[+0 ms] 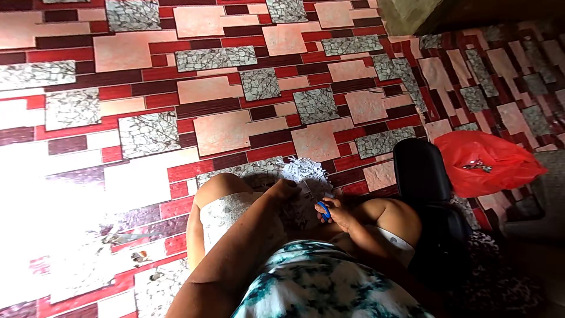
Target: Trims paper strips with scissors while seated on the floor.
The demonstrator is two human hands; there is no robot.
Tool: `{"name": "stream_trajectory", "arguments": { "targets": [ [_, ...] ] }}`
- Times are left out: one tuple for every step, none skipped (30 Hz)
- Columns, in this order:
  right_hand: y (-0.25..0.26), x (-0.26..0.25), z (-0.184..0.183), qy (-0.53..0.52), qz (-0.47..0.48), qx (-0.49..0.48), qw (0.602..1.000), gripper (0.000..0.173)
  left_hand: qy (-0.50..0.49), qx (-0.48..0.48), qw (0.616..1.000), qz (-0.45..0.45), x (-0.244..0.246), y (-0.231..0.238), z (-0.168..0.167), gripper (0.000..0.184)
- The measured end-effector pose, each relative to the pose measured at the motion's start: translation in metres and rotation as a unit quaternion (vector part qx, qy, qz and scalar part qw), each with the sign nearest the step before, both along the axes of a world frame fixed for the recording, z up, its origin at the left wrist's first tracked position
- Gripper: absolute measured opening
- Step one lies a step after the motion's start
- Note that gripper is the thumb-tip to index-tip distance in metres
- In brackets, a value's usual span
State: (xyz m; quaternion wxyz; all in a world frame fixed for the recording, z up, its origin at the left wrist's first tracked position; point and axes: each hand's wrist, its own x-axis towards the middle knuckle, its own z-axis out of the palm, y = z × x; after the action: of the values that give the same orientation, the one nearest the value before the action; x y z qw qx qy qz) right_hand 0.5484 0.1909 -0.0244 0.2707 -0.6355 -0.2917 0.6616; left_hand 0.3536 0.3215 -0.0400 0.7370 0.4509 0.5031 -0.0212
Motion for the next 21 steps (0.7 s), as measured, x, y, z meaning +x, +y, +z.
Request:
{"name": "stream_trajectory", "arguments": {
  "targets": [
    [-0.0002, -0.0005, -0.0005, 0.001, -0.003, 0.004, 1.0, 0.02, -0.001, -0.001, 1.0, -0.001, -0.0001, 0.0001, 0.0002, 0.019],
    [-0.0003, -0.0006, -0.0009, 0.002, -0.005, 0.009, 1.0, 0.02, 0.0, 0.0, 1.0, -0.002, -0.0001, 0.0004, 0.0003, 0.019],
    [-0.0004, -0.0005, -0.0013, 0.003, -0.006, 0.016, 1.0, 0.019, 0.001, 0.0, 1.0, -0.004, -0.0002, 0.0008, 0.0005, 0.019],
    [-0.0002, -0.0003, -0.0013, -0.001, -0.004, 0.02, 1.0, 0.019, 0.001, 0.0, 1.0, -0.004, -0.0004, 0.0012, 0.0002, 0.019],
    [0.0, -0.0002, -0.0009, -0.007, -0.001, 0.025, 1.0, 0.017, 0.0, 0.0, 1.0, -0.004, -0.0006, 0.0014, 0.0, 0.019],
    [-0.0001, 0.0, -0.0007, -0.013, -0.001, 0.029, 0.999, 0.016, 0.0, 0.0, 1.0, -0.003, -0.0006, 0.0013, 0.0, 0.019],
    [-0.0001, 0.0003, -0.0007, -0.018, -0.003, 0.032, 0.999, 0.016, -0.001, 0.0, 1.0, -0.003, -0.0004, 0.0015, -0.0003, 0.019],
    [0.0, 0.0002, -0.0005, -0.022, -0.008, 0.034, 0.999, 0.017, -0.001, 0.001, 1.0, -0.003, -0.0003, 0.0018, -0.0007, 0.019],
    [0.0002, -0.0004, 0.0001, -0.025, -0.016, 0.033, 0.999, 0.018, -0.001, 0.003, 1.0, -0.006, -0.0006, 0.002, -0.0007, 0.019],
    [0.0005, -0.0008, 0.0009, -0.025, -0.024, 0.027, 0.999, 0.02, -0.002, 0.006, 1.0, -0.011, -0.0008, 0.0022, -0.0004, 0.02],
    [0.001, -0.0007, 0.001, -0.021, -0.031, 0.017, 0.999, 0.02, -0.004, 0.009, 1.0, -0.011, -0.0009, 0.002, -0.0007, 0.019],
    [0.0014, -0.0001, 0.0005, -0.014, -0.033, 0.005, 0.999, 0.02, -0.005, 0.012, 1.0, -0.009, -0.0007, 0.0016, -0.0012, 0.019],
    [0.0018, 0.0007, -0.0001, -0.007, -0.026, -0.007, 1.0, 0.018, -0.005, 0.012, 1.0, -0.005, -0.0004, 0.0013, -0.0017, 0.018],
    [0.0019, 0.0014, -0.0007, 0.0, -0.013, -0.014, 1.0, 0.018, -0.003, 0.01, 1.0, -0.003, -0.0001, 0.0014, -0.0012, 0.019],
    [0.0017, 0.0015, -0.0012, 0.003, 0.0, -0.017, 1.0, 0.019, -0.002, 0.006, 1.0, -0.003, -0.0002, 0.0017, -0.0004, 0.019],
    [0.0012, 0.0011, -0.0016, 0.004, 0.011, -0.015, 1.0, 0.019, -0.003, 0.004, 1.0, -0.002, -0.0004, 0.0016, 0.0004, 0.018],
    [0.001, 0.0006, -0.0018, 0.003, 0.016, -0.013, 1.0, 0.02, -0.004, 0.002, 1.0, -0.001, -0.0006, 0.0015, 0.001, 0.018],
    [0.0008, 0.0003, -0.0022, 0.001, 0.017, -0.009, 1.0, 0.021, -0.004, 0.001, 1.0, -0.001, -0.0006, 0.0013, 0.0008, 0.018],
    [0.0008, 0.0001, -0.0027, 0.0, 0.014, -0.003, 1.0, 0.021, -0.005, 0.003, 1.0, -0.003, -0.0005, 0.0011, 0.0001, 0.018],
    [0.001, 0.0001, -0.0029, -0.001, 0.009, 0.0, 1.0, 0.02, -0.006, 0.003, 1.0, -0.003, -0.0003, 0.0009, -0.0003, 0.018],
    [0.0012, 0.0001, -0.0026, 0.0, 0.006, 0.001, 1.0, 0.02, -0.007, 0.004, 1.0, -0.004, 0.0, 0.0006, -0.0007, 0.018]
  ]
}}
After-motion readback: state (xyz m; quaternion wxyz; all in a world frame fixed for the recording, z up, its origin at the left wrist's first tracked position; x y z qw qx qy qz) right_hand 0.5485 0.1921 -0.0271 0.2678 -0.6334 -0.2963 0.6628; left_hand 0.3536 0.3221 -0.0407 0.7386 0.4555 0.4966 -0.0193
